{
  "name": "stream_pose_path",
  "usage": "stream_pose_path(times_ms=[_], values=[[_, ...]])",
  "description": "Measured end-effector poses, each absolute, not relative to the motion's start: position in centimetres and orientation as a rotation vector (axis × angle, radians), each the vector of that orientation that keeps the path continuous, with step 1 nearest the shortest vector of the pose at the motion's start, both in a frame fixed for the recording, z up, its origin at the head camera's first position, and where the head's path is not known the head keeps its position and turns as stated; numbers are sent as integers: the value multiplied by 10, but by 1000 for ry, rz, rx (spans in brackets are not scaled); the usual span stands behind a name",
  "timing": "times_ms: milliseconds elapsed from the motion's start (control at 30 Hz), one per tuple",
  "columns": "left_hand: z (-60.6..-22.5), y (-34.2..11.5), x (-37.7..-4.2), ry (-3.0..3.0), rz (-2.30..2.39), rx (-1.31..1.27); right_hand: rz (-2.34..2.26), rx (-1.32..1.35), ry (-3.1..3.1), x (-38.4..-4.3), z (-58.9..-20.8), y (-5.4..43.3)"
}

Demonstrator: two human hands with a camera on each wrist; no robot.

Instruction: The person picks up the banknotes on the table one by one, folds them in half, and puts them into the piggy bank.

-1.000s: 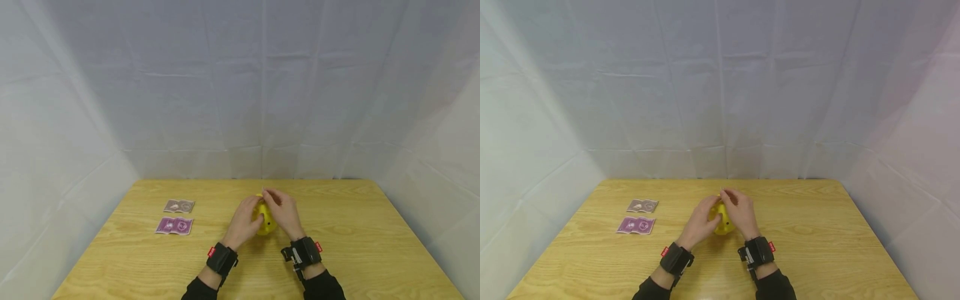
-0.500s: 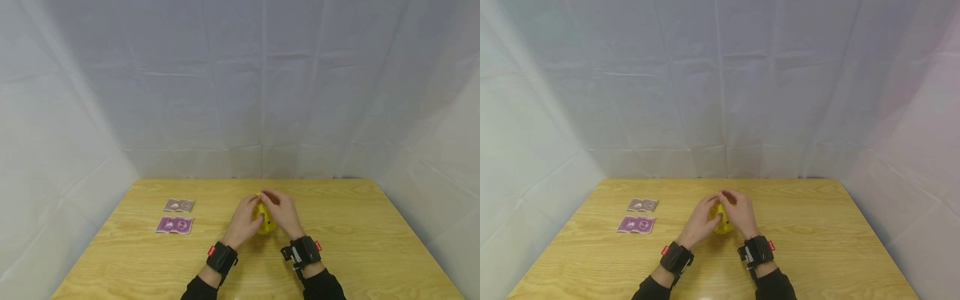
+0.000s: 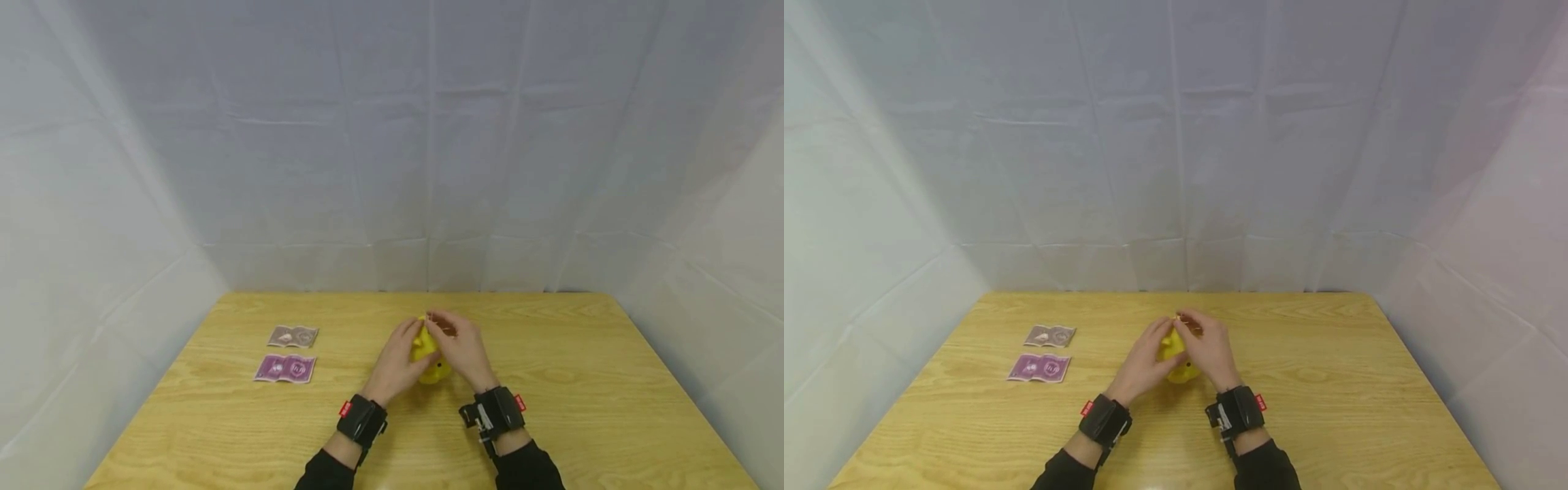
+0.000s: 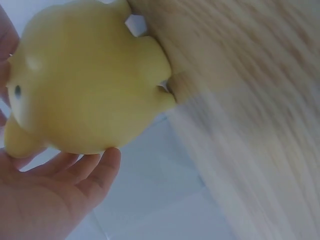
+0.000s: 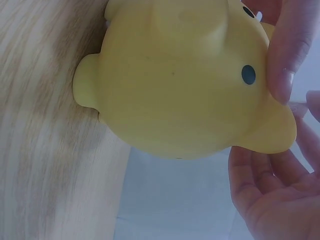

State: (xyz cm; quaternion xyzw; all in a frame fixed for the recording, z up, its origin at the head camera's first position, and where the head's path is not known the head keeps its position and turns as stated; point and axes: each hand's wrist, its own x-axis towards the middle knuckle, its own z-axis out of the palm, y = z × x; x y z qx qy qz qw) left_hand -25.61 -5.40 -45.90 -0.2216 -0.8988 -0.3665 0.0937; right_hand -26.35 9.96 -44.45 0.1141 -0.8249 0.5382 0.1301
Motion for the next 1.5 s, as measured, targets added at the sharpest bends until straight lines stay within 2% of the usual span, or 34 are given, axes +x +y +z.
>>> stream_pose_path(times_ms=[700, 1500], values=[[-469, -61, -266, -2744, -1342, -574, 1542, 368, -2393, -266, -450, 101], [-470, -61, -266, -2759, -1343, -564, 1484, 292, -2394, -270, -457, 98]])
